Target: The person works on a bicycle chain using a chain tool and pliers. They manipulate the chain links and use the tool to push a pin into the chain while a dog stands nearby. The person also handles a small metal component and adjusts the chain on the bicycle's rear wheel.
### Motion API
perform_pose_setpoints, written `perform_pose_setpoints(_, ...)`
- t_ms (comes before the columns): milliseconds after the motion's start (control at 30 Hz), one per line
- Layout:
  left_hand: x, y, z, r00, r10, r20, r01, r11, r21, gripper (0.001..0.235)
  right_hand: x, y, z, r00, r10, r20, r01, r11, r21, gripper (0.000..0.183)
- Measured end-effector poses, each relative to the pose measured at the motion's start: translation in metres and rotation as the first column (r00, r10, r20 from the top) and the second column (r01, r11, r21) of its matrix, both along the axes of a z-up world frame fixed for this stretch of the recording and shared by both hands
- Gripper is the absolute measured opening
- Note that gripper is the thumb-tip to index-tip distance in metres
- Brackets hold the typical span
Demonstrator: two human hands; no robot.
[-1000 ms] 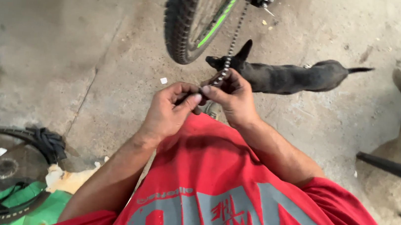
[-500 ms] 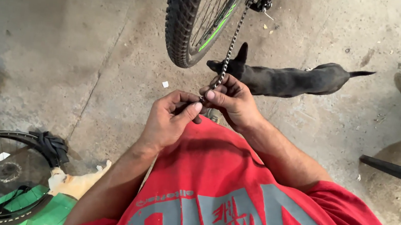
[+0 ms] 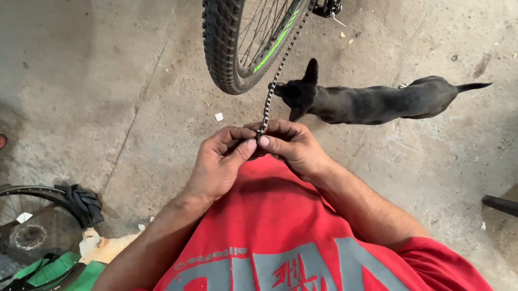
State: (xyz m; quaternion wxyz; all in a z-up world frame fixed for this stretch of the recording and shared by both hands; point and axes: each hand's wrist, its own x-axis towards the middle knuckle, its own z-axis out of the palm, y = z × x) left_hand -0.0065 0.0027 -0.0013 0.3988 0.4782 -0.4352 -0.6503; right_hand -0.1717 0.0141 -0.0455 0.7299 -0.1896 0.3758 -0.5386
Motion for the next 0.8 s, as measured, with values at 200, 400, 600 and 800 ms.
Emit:
perform_pose_setpoints(200,0.025,-0.008,-0.033,0.953,-0.162,0.256,0.156,0.987,0.041,0.02,0.004,-0.006,-0.009,0.991,-0.07,-0.112,0.056,0.991,-0.119,0.019)
perform_pose_setpoints(400,0.076,-0.043,-0.053,0.791,-0.406,0.458,0.361,0.914,0.187,0.03,-0.009,-0.002,-0.044,0.936,-0.162,-0.313,0.124,0.983,-0.136,0.02)
perform_pose_setpoints(600,0.186,-0.072,-0.111,0.379,-0.726,0.574,0.661,0.646,0.381,0.057,0.0,0.004,-0.069,0.851,-0.355,-0.386,0.332,0.935,-0.128,0.018)
perform_pose_setpoints(800,0.328,-0.104,-0.342,0.367,-0.819,0.441,0.774,0.532,0.344,0.019,0.05,0.005,-0.049,0.773,-0.504,-0.385,0.547,0.837,0.003,0.017)
